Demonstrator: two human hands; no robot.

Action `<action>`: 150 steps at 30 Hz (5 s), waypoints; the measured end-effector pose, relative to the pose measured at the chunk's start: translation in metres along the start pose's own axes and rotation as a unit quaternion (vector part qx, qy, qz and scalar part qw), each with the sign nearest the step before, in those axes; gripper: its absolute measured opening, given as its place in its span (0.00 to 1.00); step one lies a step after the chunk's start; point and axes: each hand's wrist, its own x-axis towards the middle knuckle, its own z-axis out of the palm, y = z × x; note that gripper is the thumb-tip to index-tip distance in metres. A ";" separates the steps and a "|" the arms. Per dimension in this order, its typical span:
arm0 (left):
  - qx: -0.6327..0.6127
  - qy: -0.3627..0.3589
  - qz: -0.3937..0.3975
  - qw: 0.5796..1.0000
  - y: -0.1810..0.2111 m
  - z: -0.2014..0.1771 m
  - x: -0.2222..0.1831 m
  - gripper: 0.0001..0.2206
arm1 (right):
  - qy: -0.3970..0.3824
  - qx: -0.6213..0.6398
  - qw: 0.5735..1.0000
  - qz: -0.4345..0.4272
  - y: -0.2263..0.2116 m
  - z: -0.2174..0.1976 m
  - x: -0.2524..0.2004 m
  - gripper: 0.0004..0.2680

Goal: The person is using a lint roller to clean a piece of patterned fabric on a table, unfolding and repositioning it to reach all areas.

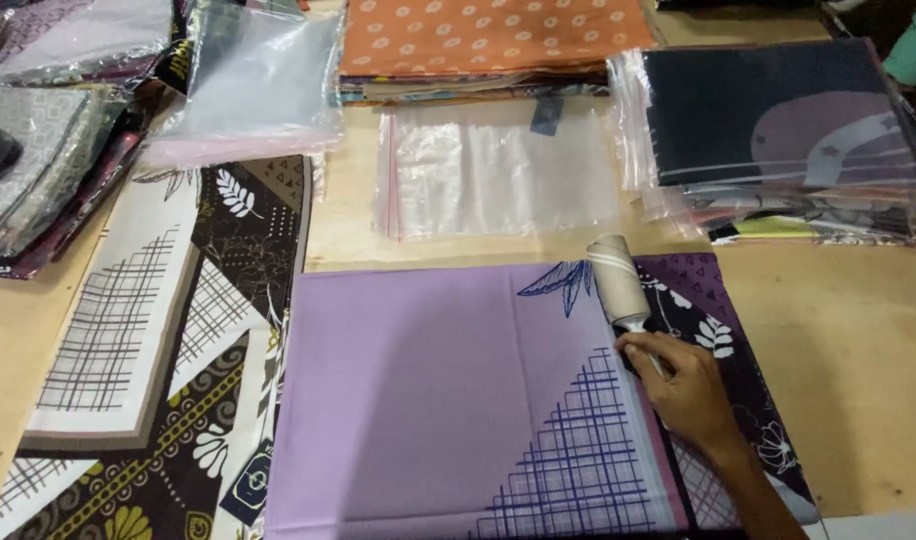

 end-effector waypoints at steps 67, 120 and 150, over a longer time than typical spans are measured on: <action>0.065 0.052 -0.131 0.988 -0.191 -0.324 0.011 0.38 | -0.022 -0.150 0.981 0.123 0.035 -0.046 -0.147 0.08; -0.050 0.058 -0.164 0.983 -0.219 -0.366 0.000 0.31 | 0.063 -0.193 0.970 0.131 0.021 -0.048 -0.168 0.07; -0.747 -0.138 -0.064 0.647 -0.375 -0.377 0.098 0.27 | -0.158 -0.069 0.765 -0.621 -0.091 0.156 -0.008 0.08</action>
